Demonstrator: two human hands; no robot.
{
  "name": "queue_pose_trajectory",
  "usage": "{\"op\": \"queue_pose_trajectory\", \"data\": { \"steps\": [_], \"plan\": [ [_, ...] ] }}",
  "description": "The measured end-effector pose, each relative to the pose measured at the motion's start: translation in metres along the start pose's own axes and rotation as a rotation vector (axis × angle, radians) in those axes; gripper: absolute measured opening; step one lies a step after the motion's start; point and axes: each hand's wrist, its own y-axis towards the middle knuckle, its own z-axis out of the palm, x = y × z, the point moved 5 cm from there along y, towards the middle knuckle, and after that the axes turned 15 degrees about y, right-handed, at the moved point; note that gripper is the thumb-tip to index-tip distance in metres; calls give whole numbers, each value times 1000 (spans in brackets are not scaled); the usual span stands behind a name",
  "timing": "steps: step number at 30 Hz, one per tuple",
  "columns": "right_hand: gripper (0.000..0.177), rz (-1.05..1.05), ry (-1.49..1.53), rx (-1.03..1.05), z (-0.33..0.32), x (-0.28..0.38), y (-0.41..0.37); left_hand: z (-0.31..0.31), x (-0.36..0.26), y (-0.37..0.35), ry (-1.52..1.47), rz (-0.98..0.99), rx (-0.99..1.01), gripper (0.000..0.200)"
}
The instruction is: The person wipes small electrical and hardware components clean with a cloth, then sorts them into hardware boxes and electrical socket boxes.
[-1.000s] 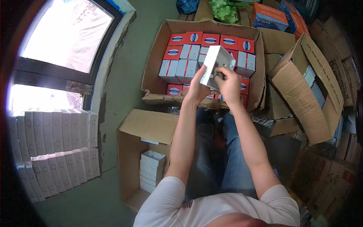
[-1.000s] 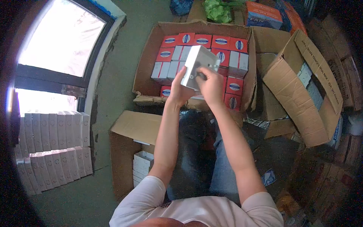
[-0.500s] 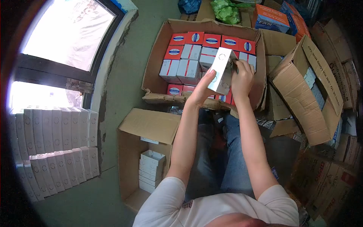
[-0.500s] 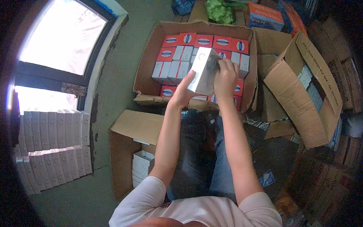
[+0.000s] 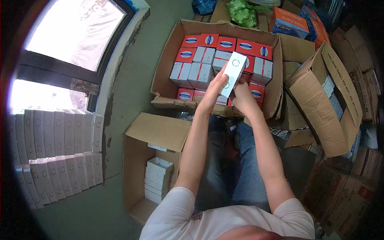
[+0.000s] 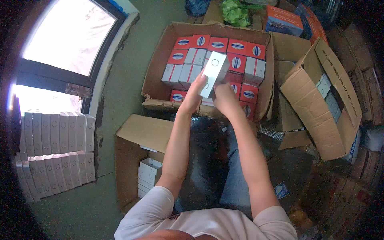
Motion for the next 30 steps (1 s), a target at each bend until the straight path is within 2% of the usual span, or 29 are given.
{"op": "queue_pose_trajectory", "data": {
  "steps": [2, 5, 8, 11, 12, 13, 14, 15, 16, 17, 18, 19, 20, 21, 22, 23, 24, 26, 28, 29, 30],
  "plan": [
    [42, 46, 62, 144, 2, -9, 4, 0, 2, -3, -18, -2, -5, 62],
    [40, 49, 409, 74, -13, -13, 2, -3, 9, -1, -107, -69, -59, 66],
    [47, 45, 649, 98, -8, -25, 7, -4, 5, -3, -155, -66, -117, 70],
    [51, 5, 705, -23, -8, -22, 6, -2, 6, -9, -290, -174, -128, 71],
    [52, 60, 826, -30, -10, -21, 3, -2, 4, -12, -330, -205, -134, 70],
    [52, 106, 950, -20, -10, -16, 0, -2, 6, -14, -257, -241, -168, 78],
    [49, 24, 850, -11, -13, -2, -3, -2, 7, -17, -201, -287, -171, 83],
    [50, 98, 849, 20, -5, -9, -4, 1, 9, -20, -246, -337, -123, 89],
    [46, 52, 836, -45, 4, -38, 2, 2, 9, -21, -223, -306, -100, 94],
    [44, 69, 1145, -83, 14, -43, 6, 1, 18, -19, -206, -280, 15, 94],
    [43, 79, 1181, -204, 11, -37, 3, -1, 9, -22, 32, -264, -8, 79],
    [42, 143, 1290, -226, 13, -27, 0, -5, 11, -13, 263, -73, -77, 75],
    [41, 218, 1394, -252, 13, -19, -3, -4, 0, -17, 295, 15, -64, 70],
    [40, 237, 1438, -242, 10, -8, -5, -4, -19, -28, 331, -61, -16, 71],
    [40, 264, 1477, -239, 8, -4, -9, -7, -25, -34, 495, 6, -69, 74],
    [43, 278, 1432, -169, 14, -10, -5, -9, -43, -45, 555, -85, -39, 74],
    [43, 239, 1444, -90, 21, -13, -6, -9, -59, -58, 612, -183, -7, 75],
    [42, 94, 1275, -116, 32, -10, -3, -13, -67, -71, 640, -141, -57, 67],
    [42, -57, 1199, -13, 58, -34, 9, -25, -70, -85, 668, -99, -55, 64],
    [42, -132, 1158, 38, 66, -37, 14, -27, -85, -99, 692, -148, -41, 59],
    [40, -76, 1220, -43, 60, -18, 5, -35, -91, -112, 723, -114, -62, 57]
  ]
}}
